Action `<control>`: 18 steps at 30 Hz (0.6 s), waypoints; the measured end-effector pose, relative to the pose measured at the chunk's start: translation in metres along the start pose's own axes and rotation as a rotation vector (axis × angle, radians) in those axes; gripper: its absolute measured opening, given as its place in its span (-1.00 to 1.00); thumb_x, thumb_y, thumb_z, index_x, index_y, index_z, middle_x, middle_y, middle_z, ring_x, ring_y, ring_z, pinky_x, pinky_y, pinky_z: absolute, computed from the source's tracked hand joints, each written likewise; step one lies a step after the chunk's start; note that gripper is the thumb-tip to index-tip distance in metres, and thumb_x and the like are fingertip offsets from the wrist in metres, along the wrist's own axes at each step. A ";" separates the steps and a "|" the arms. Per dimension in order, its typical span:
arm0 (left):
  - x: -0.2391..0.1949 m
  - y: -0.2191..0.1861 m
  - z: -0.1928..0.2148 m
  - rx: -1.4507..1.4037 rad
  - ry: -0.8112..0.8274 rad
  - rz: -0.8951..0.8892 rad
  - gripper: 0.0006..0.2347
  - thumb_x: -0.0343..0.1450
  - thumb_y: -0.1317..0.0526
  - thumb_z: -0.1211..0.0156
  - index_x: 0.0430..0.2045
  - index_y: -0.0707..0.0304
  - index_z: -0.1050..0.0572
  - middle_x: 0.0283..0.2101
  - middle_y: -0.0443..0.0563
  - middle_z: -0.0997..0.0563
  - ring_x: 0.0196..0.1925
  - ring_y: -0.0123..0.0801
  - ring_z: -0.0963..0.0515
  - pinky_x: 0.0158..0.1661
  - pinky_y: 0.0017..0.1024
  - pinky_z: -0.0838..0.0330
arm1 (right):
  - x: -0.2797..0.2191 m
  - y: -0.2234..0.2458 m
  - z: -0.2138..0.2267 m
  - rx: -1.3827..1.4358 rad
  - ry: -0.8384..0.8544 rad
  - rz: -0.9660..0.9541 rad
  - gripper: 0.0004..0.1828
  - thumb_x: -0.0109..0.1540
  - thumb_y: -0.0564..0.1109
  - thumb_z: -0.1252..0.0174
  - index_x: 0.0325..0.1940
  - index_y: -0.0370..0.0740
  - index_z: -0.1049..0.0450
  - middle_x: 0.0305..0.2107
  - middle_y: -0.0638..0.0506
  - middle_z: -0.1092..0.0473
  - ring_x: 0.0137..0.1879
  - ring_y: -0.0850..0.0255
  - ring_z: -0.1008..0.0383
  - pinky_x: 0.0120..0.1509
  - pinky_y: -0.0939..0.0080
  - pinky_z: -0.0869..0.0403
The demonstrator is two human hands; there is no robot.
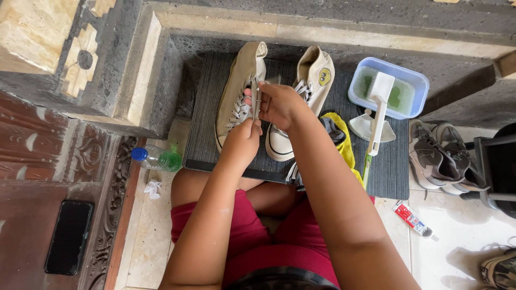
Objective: Cleaning a pair of sneakers by removing laces, applying cleaning solution with a brush, and wiping with a cloth.
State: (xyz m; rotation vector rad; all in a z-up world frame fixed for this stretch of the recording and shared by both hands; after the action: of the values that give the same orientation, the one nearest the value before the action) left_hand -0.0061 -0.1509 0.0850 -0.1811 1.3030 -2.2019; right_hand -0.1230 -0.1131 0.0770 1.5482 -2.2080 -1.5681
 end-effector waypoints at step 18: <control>0.007 -0.003 0.029 0.267 -0.374 -0.368 -0.82 0.44 0.11 -0.30 -0.48 0.20 -0.57 -0.16 0.08 -0.52 -0.08 0.13 -0.58 -0.15 -0.01 -0.54 | 0.005 -0.004 0.022 -0.064 -0.024 0.252 -0.75 0.36 -0.29 -0.01 0.12 -0.25 -0.27 -0.35 -0.03 -0.40 -0.40 0.42 -0.21 -0.33 0.43 -0.43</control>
State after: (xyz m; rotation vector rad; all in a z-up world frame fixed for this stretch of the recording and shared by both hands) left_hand -0.0020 -0.1758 0.1017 -0.7392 0.8097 -2.4616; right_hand -0.1341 -0.1009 0.0604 1.1855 -2.2364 -1.5700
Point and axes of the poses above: each hand's wrist, its own x-axis towards the middle knuckle, its own z-axis out of the back of the hand, y = z × x, the point moved 9 cm from there along x, towards the middle knuckle
